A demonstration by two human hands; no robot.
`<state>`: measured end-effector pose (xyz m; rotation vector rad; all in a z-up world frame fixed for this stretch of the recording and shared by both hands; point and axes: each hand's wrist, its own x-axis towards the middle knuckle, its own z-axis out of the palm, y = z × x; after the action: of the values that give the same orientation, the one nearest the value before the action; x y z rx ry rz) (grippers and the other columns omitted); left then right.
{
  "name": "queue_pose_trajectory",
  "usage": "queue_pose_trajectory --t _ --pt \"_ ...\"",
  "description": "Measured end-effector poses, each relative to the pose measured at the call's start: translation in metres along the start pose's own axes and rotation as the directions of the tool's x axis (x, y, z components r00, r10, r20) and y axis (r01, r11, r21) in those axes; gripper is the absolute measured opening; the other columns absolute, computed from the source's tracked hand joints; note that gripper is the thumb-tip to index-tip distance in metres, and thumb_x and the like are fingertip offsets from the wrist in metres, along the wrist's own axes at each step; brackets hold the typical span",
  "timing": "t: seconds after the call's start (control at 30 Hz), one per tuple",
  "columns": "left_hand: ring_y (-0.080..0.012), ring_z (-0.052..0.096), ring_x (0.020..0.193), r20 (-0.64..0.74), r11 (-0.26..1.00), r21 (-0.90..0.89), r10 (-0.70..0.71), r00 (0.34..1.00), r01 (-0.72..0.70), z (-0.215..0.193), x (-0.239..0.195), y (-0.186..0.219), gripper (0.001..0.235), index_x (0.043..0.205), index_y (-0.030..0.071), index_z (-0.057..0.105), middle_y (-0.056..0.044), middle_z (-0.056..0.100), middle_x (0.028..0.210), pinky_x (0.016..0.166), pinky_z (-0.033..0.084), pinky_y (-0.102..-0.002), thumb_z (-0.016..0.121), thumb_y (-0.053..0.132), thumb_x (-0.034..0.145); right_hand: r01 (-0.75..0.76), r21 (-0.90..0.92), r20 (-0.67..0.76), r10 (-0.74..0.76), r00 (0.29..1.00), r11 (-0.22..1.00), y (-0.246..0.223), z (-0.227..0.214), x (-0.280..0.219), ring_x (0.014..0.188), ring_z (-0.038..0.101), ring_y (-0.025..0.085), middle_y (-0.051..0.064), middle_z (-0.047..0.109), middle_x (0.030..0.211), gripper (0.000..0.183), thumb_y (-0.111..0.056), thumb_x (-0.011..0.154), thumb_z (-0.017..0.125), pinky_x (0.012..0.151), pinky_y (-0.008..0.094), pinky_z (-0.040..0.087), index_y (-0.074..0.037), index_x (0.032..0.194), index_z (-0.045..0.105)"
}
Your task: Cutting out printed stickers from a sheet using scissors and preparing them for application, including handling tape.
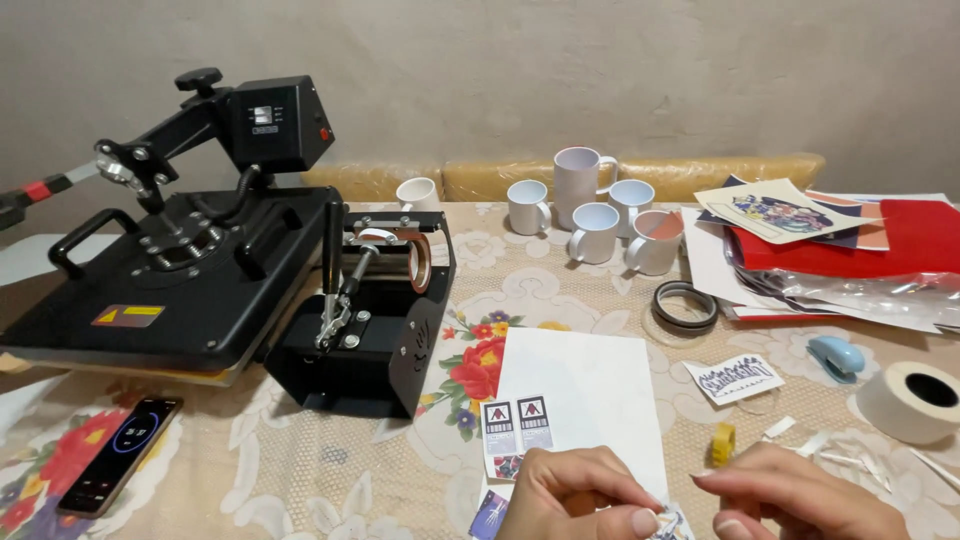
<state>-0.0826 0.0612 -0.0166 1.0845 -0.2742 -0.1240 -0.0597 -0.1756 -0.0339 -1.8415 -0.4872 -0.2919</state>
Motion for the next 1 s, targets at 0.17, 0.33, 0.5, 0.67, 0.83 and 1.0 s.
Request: queue_pose_trajectory --t 0.17,0.33,0.5,0.67,0.83,1.0 --pt "-0.0138 0.066 0.079 0.038 0.997 0.051 0.061 0.997 -0.063 -0.002 0.000 0.000 0.014 0.091 0.002 0.079 -0.011 0.070 0.082 0.073 0.050 -0.021 0.084 0.003 0.078 0.019 -0.031 -0.061 -0.021 0.998 0.999 -0.021 0.019 0.005 0.057 0.074 0.012 0.005 0.083 0.068 0.027 -0.004 0.062 0.086 0.055 0.024 0.056 -0.011 0.088 0.091" --pt "-0.0137 0.066 0.080 0.061 0.990 0.079 0.114 0.992 -0.119 -0.001 0.001 -0.003 0.014 0.092 0.004 0.079 -0.010 0.069 0.082 0.074 0.050 -0.021 0.084 0.005 0.079 0.111 -0.026 -0.086 -0.112 0.990 0.994 -0.020 0.017 0.005 0.055 0.073 0.009 0.002 0.082 0.063 0.017 -0.007 0.064 0.084 0.052 0.020 0.054 -0.012 0.080 0.087" --pt "-0.0136 0.065 0.080 0.073 0.988 0.070 0.133 0.988 -0.138 0.001 0.000 -0.003 0.013 0.093 0.004 0.079 -0.009 0.069 0.082 0.074 0.049 -0.022 0.083 0.004 0.081 0.110 0.051 -0.102 -0.105 0.989 0.993 -0.030 0.024 0.006 0.060 0.073 0.012 0.005 0.082 0.066 0.018 -0.006 0.064 0.084 0.054 0.022 0.054 -0.008 0.082 0.087" --pt "-0.0155 0.066 0.071 -0.059 0.991 -0.077 -0.114 0.992 0.109 0.006 0.000 0.002 0.016 0.094 -0.002 0.079 -0.013 0.071 0.078 0.067 0.051 -0.022 0.081 0.003 0.079 0.171 -0.084 -0.085 -0.178 0.980 0.982 -0.030 0.016 0.007 0.052 0.072 0.007 -0.002 0.080 0.060 0.002 -0.014 0.067 0.082 0.051 0.017 0.055 -0.013 0.068 0.081" --pt "-0.0271 0.066 0.060 -0.311 0.963 -0.267 -0.101 0.945 0.015 -0.015 0.015 -0.010 0.018 0.087 -0.013 0.077 -0.025 0.072 0.069 0.048 0.049 -0.031 0.080 -0.001 0.075 0.074 -0.188 0.325 -0.009 0.946 0.979 0.040 -0.031 0.004 0.076 0.092 0.004 -0.008 0.094 0.083 0.026 -0.025 0.069 0.089 0.070 0.021 0.070 -0.026 0.094 0.094" --pt "-0.0112 0.071 0.091 0.681 -0.098 0.639 0.533 0.502 -0.763 -0.038 -0.020 0.043 0.030 0.100 0.008 0.076 0.003 0.070 0.108 0.085 0.061 -0.028 0.049 0.014 0.108 -0.200 0.457 0.302 0.060 0.951 0.867 0.027 -0.002 0.012 0.048 0.075 0.027 0.022 0.080 0.056 0.010 0.014 0.064 0.090 0.044 0.034 0.055 0.014 0.072 0.096"
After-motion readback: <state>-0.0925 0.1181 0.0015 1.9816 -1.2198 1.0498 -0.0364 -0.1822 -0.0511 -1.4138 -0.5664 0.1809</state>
